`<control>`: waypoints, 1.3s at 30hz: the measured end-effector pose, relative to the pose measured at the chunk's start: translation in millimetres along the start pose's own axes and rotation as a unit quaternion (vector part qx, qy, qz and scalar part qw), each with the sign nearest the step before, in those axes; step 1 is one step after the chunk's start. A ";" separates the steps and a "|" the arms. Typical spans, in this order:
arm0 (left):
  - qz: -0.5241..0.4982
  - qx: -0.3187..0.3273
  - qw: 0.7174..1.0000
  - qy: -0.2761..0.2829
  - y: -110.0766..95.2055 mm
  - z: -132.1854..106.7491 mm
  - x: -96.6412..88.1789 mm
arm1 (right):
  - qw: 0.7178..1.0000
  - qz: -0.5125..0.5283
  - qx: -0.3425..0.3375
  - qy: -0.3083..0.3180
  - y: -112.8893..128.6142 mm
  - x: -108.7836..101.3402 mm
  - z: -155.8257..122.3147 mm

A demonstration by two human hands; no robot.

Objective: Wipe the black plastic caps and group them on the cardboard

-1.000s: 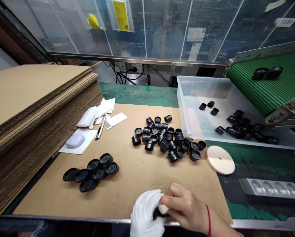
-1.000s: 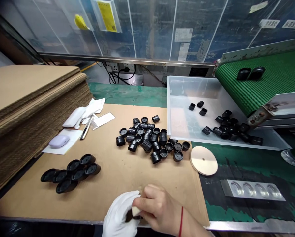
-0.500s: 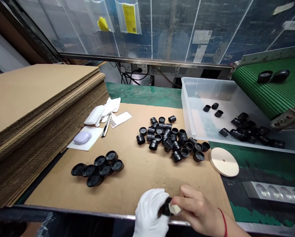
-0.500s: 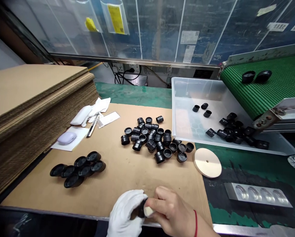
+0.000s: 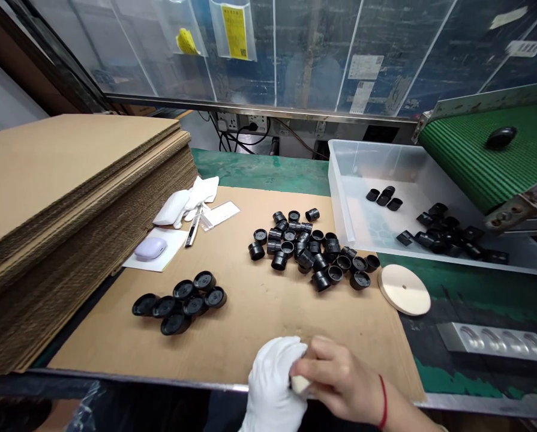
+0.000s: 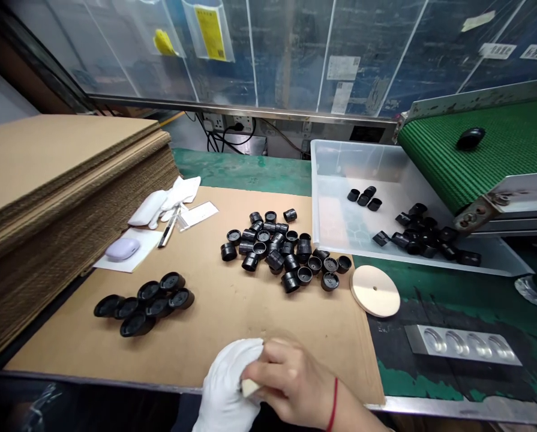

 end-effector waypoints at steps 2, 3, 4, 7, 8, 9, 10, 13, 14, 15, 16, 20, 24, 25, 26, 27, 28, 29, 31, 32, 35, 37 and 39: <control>0.021 0.015 1.000 -0.009 -3.9 0.4 -3.2 | 0.998 -0.029 0.041 -0.024 -6.3 -7.3 -13.7; 0.035 0.021 0.999 -0.015 -6.0 0.4 -4.9 | 0.996 -0.045 0.068 -0.033 -9.8 -11.6 -23.5; 0.050 0.024 0.998 -0.019 -7.5 0.2 -6.2 | 0.993 -0.053 0.095 -0.041 -12.3 -15.2 -33.8; 0.087 0.036 0.995 -0.033 -6.5 -1.9 -9.8 | 0.983 -0.049 0.159 -0.078 -12.5 -17.4 -60.3; 0.099 0.034 0.994 -0.035 -3.1 -2.6 -11.3 | 0.979 -0.050 0.171 -0.097 -10.3 -15.0 -66.2; 0.108 0.030 0.993 -0.035 1.6 -3.1 -13.3 | 0.976 -0.057 0.177 -0.116 -7.4 -11.5 -70.5; 0.114 0.026 0.993 -0.031 7.3 -3.4 -15.7 | 0.972 -0.068 0.178 -0.136 -4.3 -7.3 -73.4; 0.127 0.012 0.992 -0.019 25.7 -2.2 -26.6 | 0.965 -0.076 0.172 -0.182 2.2 6.0 -76.5; 0.129 0.007 0.991 -0.021 30.3 -1.3 -31.1 | 0.963 -0.073 0.173 -0.193 3.1 9.3 -75.9; 0.133 0.000 0.991 -0.029 33.7 -0.3 -35.5 | 0.962 -0.068 0.173 -0.202 3.4 11.7 -74.5; 0.137 -0.008 0.990 -0.038 35.4 0.6 -39.2 | 0.960 -0.064 0.174 -0.210 3.6 13.4 -72.2; 0.141 0.002 0.989 -0.051 24.7 0.4 -39.3 | 0.959 -0.060 0.166 -0.221 4.5 16.6 -56.3; 0.117 0.014 0.991 -0.058 7.8 -3.5 -26.9 | 0.963 -0.062 0.147 -0.218 5.5 19.7 -47.2; 0.112 0.013 0.992 -0.062 5.2 -4.1 -24.7 | 0.963 -0.064 0.143 -0.220 5.4 19.6 -48.1; 0.108 0.013 0.992 -0.063 3.3 -4.2 -22.9 | 0.963 -0.065 0.141 -0.220 5.0 19.2 -49.7; 0.105 0.012 0.993 -0.060 2.1 -4.0 -21.6 | 0.963 -0.066 0.141 -0.219 4.3 18.4 -51.5; 0.101 0.012 0.993 -0.057 1.3 -3.4 -21.0 | 0.964 -0.063 0.143 -0.214 3.6 17.5 -52.7; 0.098 0.012 0.994 -0.055 0.9 -2.4 -21.0 | 0.965 -0.060 0.146 -0.208 2.8 16.7 -52.6; 0.090 0.012 0.995 -0.051 0.1 0.3 -21.8 | 0.970 -0.053 0.150 -0.186 2.0 16.0 -46.4; 0.085 0.014 0.995 -0.054 -0.3 1.9 -22.7 | 0.973 -0.055 0.139 -0.175 2.7 15.8 -39.9; 0.053 0.019 0.997 -0.044 -1.5 6.7 -23.7 | 0.987 -0.077 0.066 -0.125 7.2 15.9 -14.6; 0.034 0.014 0.999 -0.028 -1.6 8.9 -22.9 | 0.993 -0.085 0.020 -0.079 7.9 14.3 -2.7; 0.030 0.001 0.999 -0.022 -1.1 9.8 -22.4 | 0.996 -0.075 0.015 -0.040 4.3 10.6 0.8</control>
Point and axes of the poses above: each hand's wrist, its own z-axis towards the middle knuckle, its own x-axis out of the palm, y = z × x, the point moved 4 cm from there along z, towards the middle knuckle, and after that the axes turned 15 degrees about -x, right-handed, at the moved point
